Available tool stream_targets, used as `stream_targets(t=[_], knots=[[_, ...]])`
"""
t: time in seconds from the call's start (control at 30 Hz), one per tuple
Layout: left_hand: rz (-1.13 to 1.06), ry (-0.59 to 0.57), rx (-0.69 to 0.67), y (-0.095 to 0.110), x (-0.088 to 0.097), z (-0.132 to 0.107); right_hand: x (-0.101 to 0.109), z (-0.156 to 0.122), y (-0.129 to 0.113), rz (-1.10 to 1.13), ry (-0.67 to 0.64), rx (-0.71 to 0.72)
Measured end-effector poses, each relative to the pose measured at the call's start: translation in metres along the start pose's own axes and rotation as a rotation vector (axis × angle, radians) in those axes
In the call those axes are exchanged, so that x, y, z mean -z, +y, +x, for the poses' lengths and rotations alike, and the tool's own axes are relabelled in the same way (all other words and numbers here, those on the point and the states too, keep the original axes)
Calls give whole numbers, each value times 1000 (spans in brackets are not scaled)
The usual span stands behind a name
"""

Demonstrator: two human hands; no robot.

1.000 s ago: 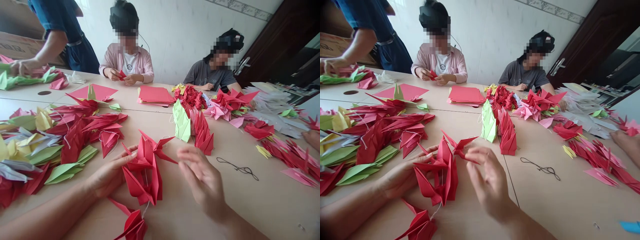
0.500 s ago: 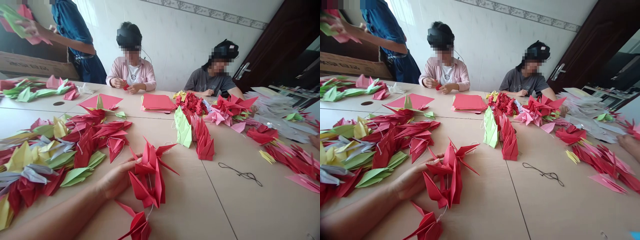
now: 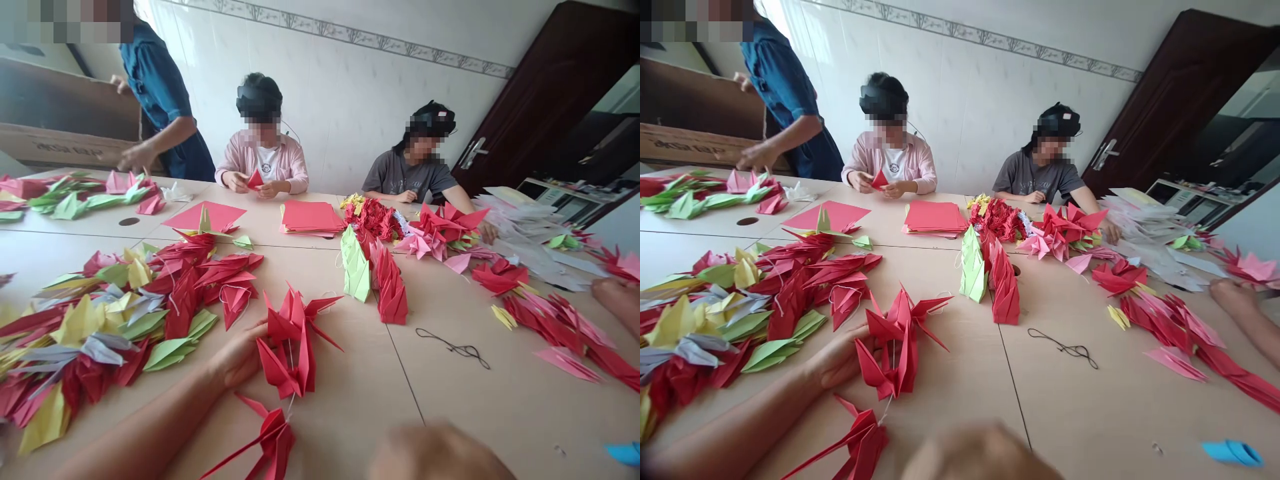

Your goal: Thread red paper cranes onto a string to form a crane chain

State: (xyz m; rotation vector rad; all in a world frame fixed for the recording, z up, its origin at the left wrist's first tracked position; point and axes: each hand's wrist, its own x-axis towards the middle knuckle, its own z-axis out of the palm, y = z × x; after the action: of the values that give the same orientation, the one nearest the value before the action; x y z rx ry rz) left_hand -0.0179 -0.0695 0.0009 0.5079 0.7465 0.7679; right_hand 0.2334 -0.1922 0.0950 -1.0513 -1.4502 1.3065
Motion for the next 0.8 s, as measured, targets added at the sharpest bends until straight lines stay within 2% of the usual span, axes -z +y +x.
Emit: stream_targets(t=[0.1,0.17,0.3,0.43,0.57,0.8], knots=[[-17,-13,-32,-1,2,3,5,47,41,48,62,-96],[-24,-27,-44,-1,2,3,6,75,65,137,154,-232],[-23,-50,-23,2,2,1,3,107,91,311,154,-356],[-13,-50,14,3,1,-1,-4,121,96,428,195,-356],[-13,-17,35,2,1,-5,-8,123,95,488,261,-326],[26,32,6,1,-3,-13,3,113,102,561,378,-261]])
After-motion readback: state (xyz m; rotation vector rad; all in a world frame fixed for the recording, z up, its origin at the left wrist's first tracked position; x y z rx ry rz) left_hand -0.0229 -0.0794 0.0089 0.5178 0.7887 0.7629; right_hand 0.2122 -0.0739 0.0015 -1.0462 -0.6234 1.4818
